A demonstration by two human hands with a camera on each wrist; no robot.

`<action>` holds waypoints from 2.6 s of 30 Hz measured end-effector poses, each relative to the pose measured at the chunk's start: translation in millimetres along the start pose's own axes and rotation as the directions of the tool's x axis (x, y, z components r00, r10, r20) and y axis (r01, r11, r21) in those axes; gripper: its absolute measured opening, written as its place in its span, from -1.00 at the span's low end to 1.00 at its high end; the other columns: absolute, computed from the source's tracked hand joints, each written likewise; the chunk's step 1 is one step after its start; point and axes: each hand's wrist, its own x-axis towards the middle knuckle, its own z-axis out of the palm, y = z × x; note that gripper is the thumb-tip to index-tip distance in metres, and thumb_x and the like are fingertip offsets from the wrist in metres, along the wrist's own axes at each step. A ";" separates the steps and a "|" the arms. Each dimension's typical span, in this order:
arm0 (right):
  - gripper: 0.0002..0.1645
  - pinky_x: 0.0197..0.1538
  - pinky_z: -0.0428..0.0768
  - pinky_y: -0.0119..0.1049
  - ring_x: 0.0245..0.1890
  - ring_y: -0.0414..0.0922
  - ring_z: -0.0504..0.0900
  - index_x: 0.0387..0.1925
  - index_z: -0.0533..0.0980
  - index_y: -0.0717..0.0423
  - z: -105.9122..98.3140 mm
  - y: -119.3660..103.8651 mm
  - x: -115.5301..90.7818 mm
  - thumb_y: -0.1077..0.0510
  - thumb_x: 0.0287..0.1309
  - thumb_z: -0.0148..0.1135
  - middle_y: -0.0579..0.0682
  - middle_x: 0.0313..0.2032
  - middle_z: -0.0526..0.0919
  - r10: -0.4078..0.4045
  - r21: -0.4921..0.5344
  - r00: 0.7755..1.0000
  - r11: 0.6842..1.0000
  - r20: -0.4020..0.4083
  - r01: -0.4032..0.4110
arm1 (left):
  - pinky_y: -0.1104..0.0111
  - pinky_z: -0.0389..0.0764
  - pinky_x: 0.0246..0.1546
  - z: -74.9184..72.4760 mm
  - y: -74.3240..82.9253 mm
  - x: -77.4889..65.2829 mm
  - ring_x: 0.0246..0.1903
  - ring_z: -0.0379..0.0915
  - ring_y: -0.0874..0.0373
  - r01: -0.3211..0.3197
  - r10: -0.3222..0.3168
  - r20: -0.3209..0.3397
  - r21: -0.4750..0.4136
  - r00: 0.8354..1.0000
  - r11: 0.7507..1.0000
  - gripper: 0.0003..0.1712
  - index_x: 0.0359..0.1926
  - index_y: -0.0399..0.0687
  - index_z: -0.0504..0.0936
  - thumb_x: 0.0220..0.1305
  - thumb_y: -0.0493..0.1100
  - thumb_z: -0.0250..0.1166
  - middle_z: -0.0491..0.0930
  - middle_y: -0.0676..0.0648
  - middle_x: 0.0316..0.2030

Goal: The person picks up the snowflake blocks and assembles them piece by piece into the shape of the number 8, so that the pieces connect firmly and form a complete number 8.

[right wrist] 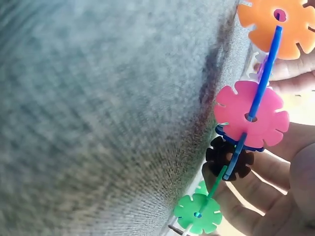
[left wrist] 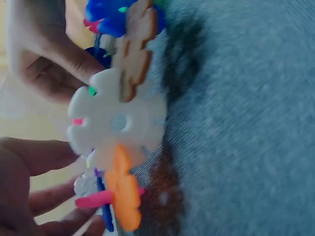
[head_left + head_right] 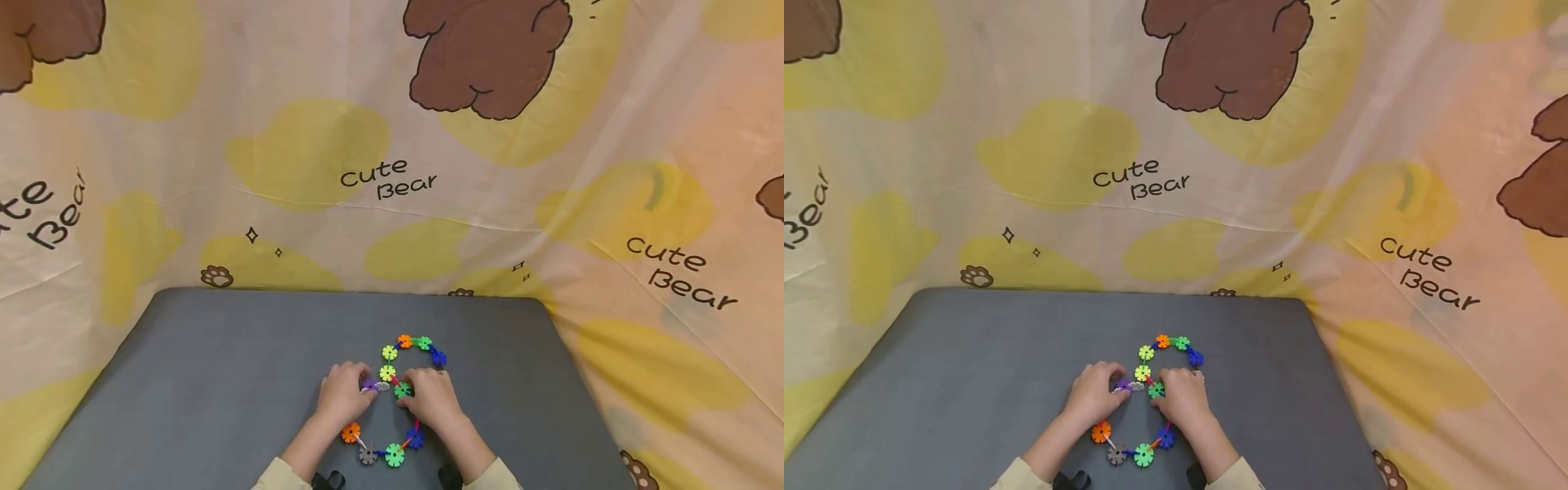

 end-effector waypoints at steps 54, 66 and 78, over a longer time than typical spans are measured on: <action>-0.64 0.20 0.47 0.09 -0.27 -0.16 0.61 -0.17 0.74 0.02 -4.5 -2.9 9.7 -0.07 0.03 0.55 -0.15 -0.37 0.69 -0.248 -0.009 0.968 0.969 -0.041 0.248 | 0.39 0.53 -0.38 12.4 0.6 -1.9 -0.46 0.45 0.28 -0.257 0.241 -0.237 -0.037 0.941 0.966 -0.88 -0.53 0.02 0.77 0.08 -0.18 0.56 0.52 0.20 -0.51; -0.65 0.31 0.41 0.21 -0.12 -0.15 0.66 -0.13 0.73 -0.07 -2.1 0.7 19.2 -0.03 0.01 0.57 -0.17 -0.24 0.75 -0.309 -0.038 0.950 0.951 -0.043 0.308 | 0.33 0.55 -0.44 14.2 7.7 -6.7 -0.53 0.47 0.25 -0.173 0.172 -0.226 0.017 0.959 0.985 -0.84 -0.57 0.03 0.75 0.03 -0.19 0.59 0.50 0.15 -0.53; -0.58 0.28 0.46 0.12 0.02 -0.13 0.66 -0.03 0.71 -0.07 -7.1 8.4 23.9 0.00 0.03 0.57 -0.15 -0.08 0.74 -0.292 0.072 0.955 0.955 0.052 0.288 | 0.30 0.49 -0.47 6.4 4.9 -4.6 -0.47 0.48 0.25 -0.081 0.082 -0.086 0.022 0.993 0.997 -0.86 -0.44 0.10 0.75 0.04 -0.08 0.59 0.59 0.11 -0.41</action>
